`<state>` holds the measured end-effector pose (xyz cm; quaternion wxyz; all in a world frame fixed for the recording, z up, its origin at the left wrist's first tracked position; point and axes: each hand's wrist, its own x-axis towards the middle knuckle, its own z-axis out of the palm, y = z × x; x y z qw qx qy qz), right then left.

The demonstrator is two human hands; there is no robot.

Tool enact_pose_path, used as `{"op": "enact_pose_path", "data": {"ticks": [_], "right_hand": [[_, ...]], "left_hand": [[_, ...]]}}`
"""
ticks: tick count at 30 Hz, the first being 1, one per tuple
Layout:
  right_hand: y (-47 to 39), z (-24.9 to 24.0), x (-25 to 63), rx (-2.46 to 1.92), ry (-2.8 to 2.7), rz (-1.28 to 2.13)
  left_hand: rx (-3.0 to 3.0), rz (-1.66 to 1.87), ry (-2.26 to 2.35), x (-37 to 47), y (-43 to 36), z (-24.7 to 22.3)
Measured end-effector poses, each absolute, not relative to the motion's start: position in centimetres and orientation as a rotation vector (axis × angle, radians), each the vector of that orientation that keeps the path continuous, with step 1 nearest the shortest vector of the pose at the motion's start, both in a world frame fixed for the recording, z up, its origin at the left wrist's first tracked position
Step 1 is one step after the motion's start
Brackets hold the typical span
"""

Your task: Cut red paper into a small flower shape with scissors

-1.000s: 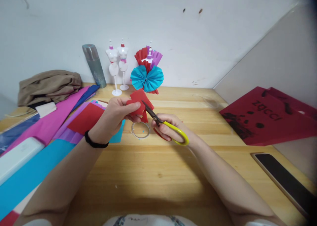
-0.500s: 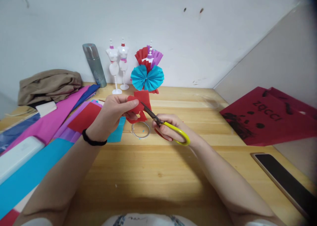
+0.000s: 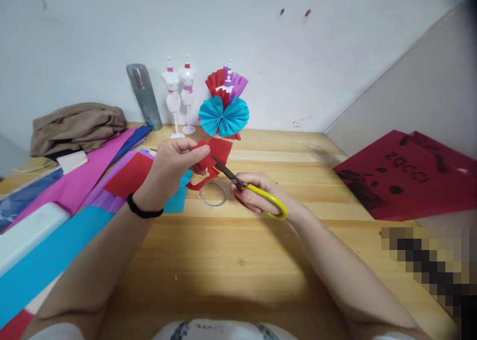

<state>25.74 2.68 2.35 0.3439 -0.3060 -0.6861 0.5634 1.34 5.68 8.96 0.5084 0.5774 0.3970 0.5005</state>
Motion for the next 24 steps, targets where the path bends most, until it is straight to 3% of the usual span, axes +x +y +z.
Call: {"op": "enact_pose_path", "data": {"ticks": [24], "right_hand": [[2.6,2.4,25.5,-0.778,-1.736,1.501]], "left_hand": [[1.269,1.029,0.883,1.2,5.7,8.9]]}}
